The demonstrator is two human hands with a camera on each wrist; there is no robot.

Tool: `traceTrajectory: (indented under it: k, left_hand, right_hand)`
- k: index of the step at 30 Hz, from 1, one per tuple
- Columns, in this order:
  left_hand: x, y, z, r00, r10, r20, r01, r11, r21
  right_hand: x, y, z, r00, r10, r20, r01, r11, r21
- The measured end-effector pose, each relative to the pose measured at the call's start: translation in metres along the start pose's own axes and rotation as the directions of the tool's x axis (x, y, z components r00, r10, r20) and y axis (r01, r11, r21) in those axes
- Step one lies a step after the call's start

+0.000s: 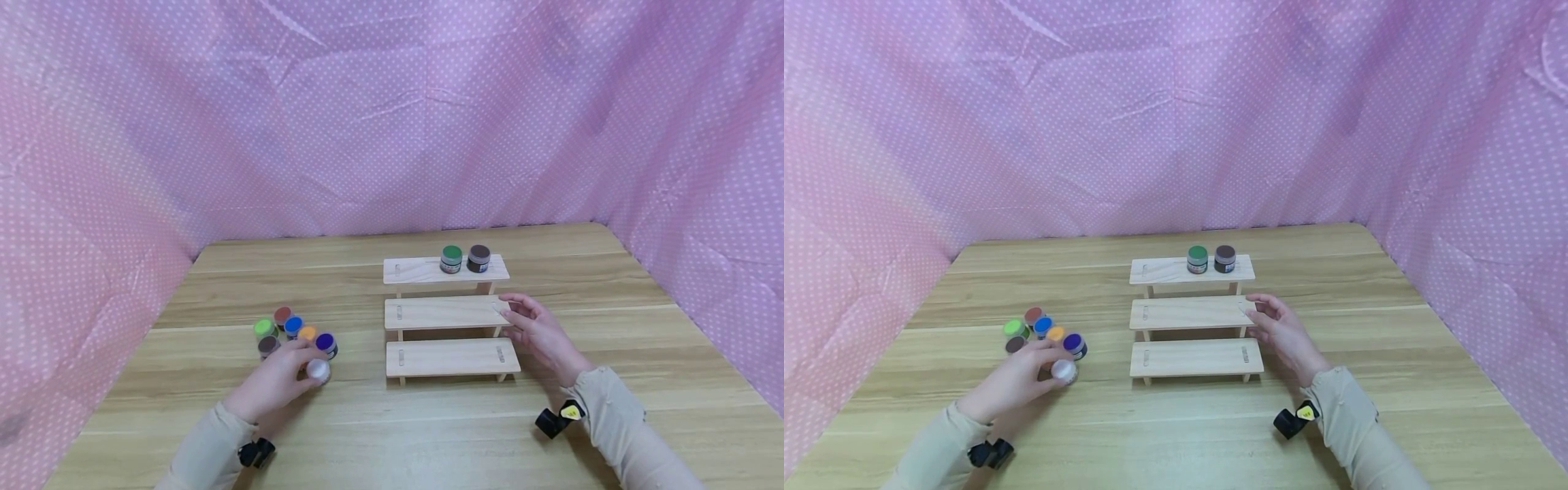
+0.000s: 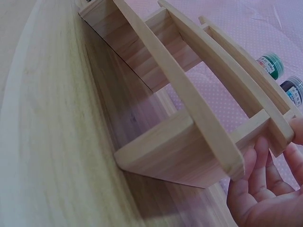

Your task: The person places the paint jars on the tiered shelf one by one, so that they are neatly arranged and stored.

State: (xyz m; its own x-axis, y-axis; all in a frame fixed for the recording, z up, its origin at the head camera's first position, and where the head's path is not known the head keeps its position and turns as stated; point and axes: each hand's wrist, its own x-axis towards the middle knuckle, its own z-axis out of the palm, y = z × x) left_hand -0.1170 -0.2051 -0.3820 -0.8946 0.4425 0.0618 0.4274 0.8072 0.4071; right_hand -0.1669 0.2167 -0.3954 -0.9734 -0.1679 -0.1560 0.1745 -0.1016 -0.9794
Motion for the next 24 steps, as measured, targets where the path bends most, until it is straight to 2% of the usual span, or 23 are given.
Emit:
traceTrajectory:
  k: [15, 19, 24]
  left_hand:
    - [-0.0012, -0.0015, -0.0039, 0.997, 0.052, 0.061, -0.049, 0.997, -0.051]
    - [-0.0007, -0.0019, -0.0041, 0.996, 0.045, 0.083, -0.042, 0.998, -0.043]
    - [0.0002, -0.0030, -0.0036, 0.995, 0.022, 0.095, -0.018, 0.999, -0.050]
  right_hand:
    - [-0.0022, -0.0008, 0.0003, 1.000, 0.012, -0.013, -0.013, 0.998, -0.062]
    - [-0.0028, -0.0009, -0.0002, 1.000, 0.020, -0.019, -0.022, 0.996, -0.088]
    - [-0.0027, -0.0010, 0.0001, 1.000, 0.011, -0.015, -0.012, 0.997, -0.074]
